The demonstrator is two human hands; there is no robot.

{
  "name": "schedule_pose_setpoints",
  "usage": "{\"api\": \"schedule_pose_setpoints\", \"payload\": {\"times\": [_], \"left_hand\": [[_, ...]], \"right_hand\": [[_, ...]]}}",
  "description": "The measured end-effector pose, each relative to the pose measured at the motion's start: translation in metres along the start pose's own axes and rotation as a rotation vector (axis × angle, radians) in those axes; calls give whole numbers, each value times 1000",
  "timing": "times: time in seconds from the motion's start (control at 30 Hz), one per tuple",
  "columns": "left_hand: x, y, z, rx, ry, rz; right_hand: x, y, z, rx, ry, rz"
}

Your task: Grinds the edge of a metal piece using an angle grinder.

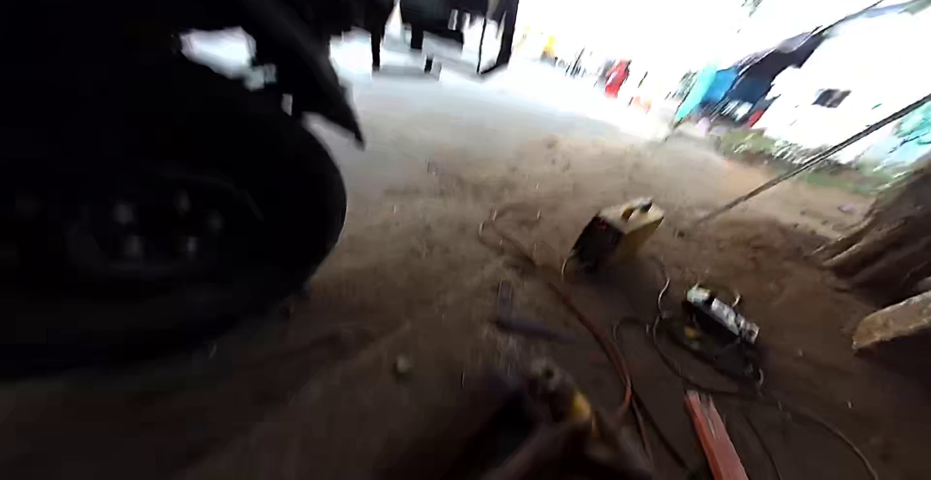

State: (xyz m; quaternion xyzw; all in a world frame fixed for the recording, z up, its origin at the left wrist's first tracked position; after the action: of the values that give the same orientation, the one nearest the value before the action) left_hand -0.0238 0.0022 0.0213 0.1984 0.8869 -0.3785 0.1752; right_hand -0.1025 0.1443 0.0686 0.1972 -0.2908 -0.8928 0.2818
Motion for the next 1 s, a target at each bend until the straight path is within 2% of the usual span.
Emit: {"api": "schedule_pose_setpoints", "payload": {"times": [0.07, 0.2, 0.27, 0.37, 0.53, 0.7, 1.0], "left_hand": [[-3, -3, -3, 3, 4, 87], [-7, 4, 0, -3, 18, 62], [-16, 4, -1, 3, 12, 44], [9, 21, 6, -57, 18, 58], [14, 29, 8, -85, -39, 60], [15, 24, 12, -45, -64, 50], [23, 11, 26, -80, -145, 47]], "right_hand": [[-6, 6, 3, -77, 105, -104], [-8, 12, -1, -144, 163, -231], [-9, 4, -4, -138, 161, -221], [-8, -7, -8, -137, 173, -174], [-8, -8, -12, -149, 189, -181], [-1, -4, -18, -78, 196, -197], [34, 6, -23, -143, 232, -131]]}}
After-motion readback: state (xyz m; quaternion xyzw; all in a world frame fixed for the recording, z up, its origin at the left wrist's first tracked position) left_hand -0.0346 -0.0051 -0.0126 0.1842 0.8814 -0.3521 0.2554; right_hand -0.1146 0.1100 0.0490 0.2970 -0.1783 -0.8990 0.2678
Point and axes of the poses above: each hand's wrist, its own x-axis towards the middle knuckle, its own z-axis out of the back of the hand, y = z × x, the point moved 2 cm from there along x, towards the middle knuckle, and after that the axes turned 5 degrees about z, right-handed, at the moved point
